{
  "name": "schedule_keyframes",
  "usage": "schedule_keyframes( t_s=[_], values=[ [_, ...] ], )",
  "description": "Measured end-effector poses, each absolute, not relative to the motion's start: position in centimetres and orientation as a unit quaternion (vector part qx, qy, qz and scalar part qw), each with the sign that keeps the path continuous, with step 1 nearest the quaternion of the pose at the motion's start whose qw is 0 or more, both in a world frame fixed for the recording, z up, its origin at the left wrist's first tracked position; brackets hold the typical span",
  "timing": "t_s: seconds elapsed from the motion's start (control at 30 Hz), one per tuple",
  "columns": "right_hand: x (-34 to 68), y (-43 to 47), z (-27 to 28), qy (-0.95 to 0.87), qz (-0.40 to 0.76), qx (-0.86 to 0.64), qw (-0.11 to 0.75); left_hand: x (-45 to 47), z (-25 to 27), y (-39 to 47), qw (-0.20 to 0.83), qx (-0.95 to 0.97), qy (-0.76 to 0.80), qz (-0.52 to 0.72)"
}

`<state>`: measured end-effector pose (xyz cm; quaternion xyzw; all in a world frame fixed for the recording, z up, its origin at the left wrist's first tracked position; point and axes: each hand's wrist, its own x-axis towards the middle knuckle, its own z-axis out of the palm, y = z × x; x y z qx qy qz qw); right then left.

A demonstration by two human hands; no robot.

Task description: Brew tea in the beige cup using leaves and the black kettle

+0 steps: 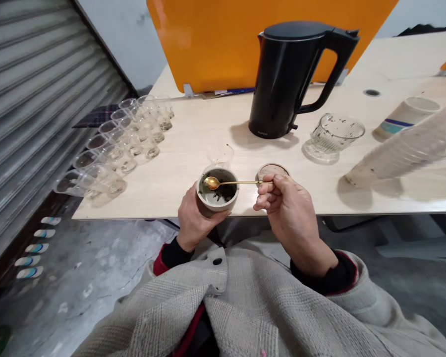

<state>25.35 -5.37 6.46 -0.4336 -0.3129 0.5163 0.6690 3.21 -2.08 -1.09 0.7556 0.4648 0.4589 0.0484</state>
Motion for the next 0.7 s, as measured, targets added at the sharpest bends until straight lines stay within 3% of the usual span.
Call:
schedule_keyframes(
  t_s=[0.2, 0.43, 0.5, 0.63, 0.7],
  values=[
    [26.0, -4.4, 6.7, -0.359, 0.456, -0.421, 0.697, 3.2, -1.3, -2.1, 0.049, 0.749, 0.482, 0.452],
    [25.3, -3.7, 10.5, -0.464, 0.221, -0.387, 0.765, 3.4, -1.6, -2.0, 0.031, 0.744, 0.49, 0.454],
    [24.9, -3.0, 10.2, -0.516, 0.183, -0.392, 0.739, 3.4, -1.5, -1.9, 0.026, 0.745, 0.489, 0.453],
    [24.4, -1.1, 8.2, -0.618, 0.215, -0.461, 0.6, 3.4, -1.4, -1.9, 0.024, 0.748, 0.489, 0.447],
    [24.5, -0.7, 7.7, -0.625, 0.214, -0.472, 0.583, 3.3, -1.5, -1.9, 0.028, 0.747, 0.492, 0.446]
  ],
)
